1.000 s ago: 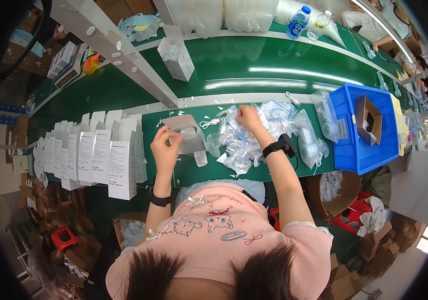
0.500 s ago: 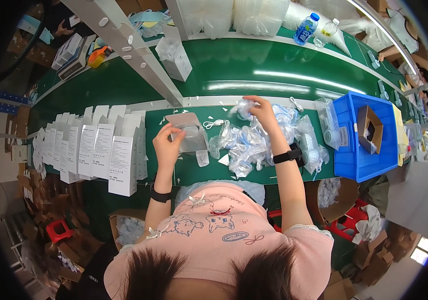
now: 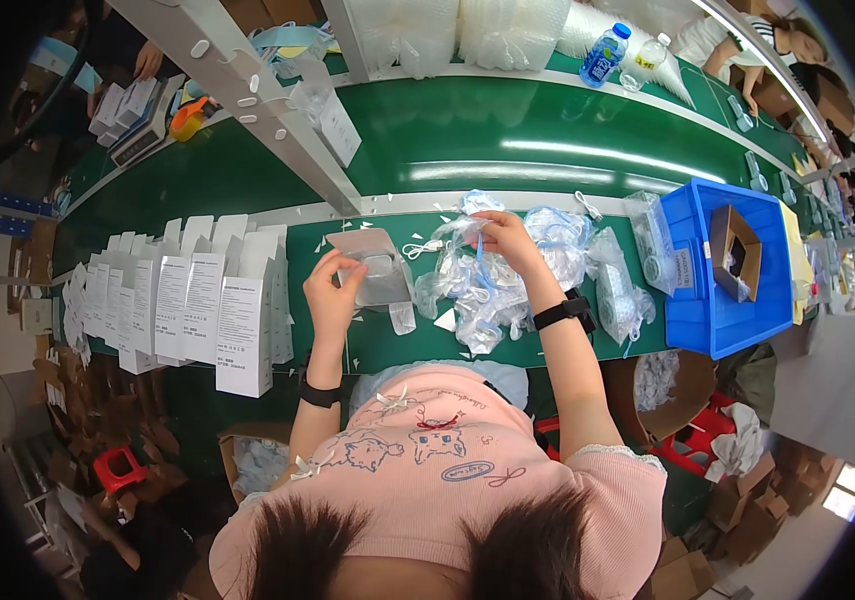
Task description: The person packages shower heads by placing a small component and a bubble-wrapped shower head into a box, then adds a blue cord before closing it. After repeating this process, they gather the remaining blue cords from the table and drop them into a large cardboard bin.
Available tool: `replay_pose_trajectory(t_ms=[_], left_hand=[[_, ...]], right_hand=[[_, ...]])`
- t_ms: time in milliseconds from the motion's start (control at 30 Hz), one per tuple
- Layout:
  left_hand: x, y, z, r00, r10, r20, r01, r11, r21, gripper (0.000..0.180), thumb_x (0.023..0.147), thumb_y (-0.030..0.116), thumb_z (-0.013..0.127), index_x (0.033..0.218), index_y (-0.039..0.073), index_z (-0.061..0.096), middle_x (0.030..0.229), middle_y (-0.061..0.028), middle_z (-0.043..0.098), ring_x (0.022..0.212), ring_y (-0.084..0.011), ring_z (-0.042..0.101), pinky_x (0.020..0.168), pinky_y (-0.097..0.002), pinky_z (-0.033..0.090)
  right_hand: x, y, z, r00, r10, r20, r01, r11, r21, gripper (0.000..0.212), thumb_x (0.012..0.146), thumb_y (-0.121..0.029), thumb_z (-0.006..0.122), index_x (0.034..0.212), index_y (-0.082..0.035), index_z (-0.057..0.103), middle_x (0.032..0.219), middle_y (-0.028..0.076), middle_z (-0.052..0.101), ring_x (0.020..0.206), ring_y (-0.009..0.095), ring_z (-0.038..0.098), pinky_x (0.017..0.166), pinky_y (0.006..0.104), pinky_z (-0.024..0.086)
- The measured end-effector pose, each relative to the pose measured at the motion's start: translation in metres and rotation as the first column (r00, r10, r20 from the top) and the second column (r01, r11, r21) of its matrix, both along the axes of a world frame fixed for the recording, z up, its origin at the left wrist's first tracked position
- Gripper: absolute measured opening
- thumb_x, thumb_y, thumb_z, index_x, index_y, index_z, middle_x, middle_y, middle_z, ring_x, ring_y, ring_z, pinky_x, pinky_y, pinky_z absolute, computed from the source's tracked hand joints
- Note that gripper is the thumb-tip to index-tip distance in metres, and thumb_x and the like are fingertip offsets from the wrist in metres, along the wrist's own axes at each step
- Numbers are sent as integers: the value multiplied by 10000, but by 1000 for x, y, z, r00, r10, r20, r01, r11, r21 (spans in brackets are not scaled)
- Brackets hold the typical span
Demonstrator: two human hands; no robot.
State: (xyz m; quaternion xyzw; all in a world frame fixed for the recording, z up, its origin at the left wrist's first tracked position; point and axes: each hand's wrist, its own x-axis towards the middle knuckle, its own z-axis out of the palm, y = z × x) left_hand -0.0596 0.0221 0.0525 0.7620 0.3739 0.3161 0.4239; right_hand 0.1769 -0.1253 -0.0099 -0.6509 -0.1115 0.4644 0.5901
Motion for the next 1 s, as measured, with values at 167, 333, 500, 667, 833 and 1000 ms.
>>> replay_pose_trajectory(t_ms=[167, 333, 500, 667, 833, 1000], left_hand=[[-1, 2, -6, 1000, -15, -5, 15, 999, 39, 125, 640, 92, 694, 719, 22, 626, 950, -154, 613, 554, -90, 472, 452, -232, 312], [-1, 4, -10, 1000, -19, 0, 19, 998, 64, 121, 642, 89, 693, 717, 23, 626, 951, -152, 614, 618, -96, 515, 454, -227, 305], [-1, 4, -6, 1000, -4, -17, 4, 1000, 28, 114, 645, 86, 690, 719, 25, 628, 952, -153, 615, 645, -100, 531, 449, -223, 291], [1, 4, -8, 1000, 3, -13, -3, 1000, 20, 111, 646, 87, 688, 720, 29, 630, 957, -151, 614, 634, -92, 524, 444, -221, 283], [1, 6, -6, 1000, 11, -4, -11, 1000, 10, 109, 644, 83, 686, 721, 29, 631, 957, -149, 615, 582, -78, 480, 440, -218, 277], [6, 2, 13, 995, 13, -95, -23, 995, -97, 110, 643, 70, 675, 715, 11, 616, 893, -160, 615, 745, -201, 553, 600, -279, 387]], right_hand=[[4, -7, -12, 985, -30, -172, 44, 996, 78, 326, 825, -15, 406, 1142, 30, 463, 976, 134, 574, 840, 228, 613, 725, 309, 512], [3, -11, -13, 975, -15, -222, 41, 993, 115, 324, 825, -38, 440, 1140, 31, 462, 981, 137, 572, 862, 238, 608, 715, 312, 509], [10, -20, -12, 717, 633, 292, -611, 772, -175, 381, 749, -87, 575, 1113, 0, 505, 1007, 118, 572, 871, 216, 598, 729, 308, 486], [37, 0, -33, 723, 357, 591, -250, 933, -258, 460, 661, -113, 656, 1096, -34, 530, 1015, 106, 569, 852, 239, 581, 753, 330, 462], [44, 33, -54, 205, 324, 924, 107, 931, -350, 462, 629, -97, 666, 1074, -71, 543, 994, 121, 557, 805, 293, 548, 746, 374, 449], [53, 41, -69, 291, 455, 842, -61, 887, -458, 440, 597, -68, 686, 1019, -92, 561, 957, 135, 549, 778, 312, 540, 720, 383, 454]])
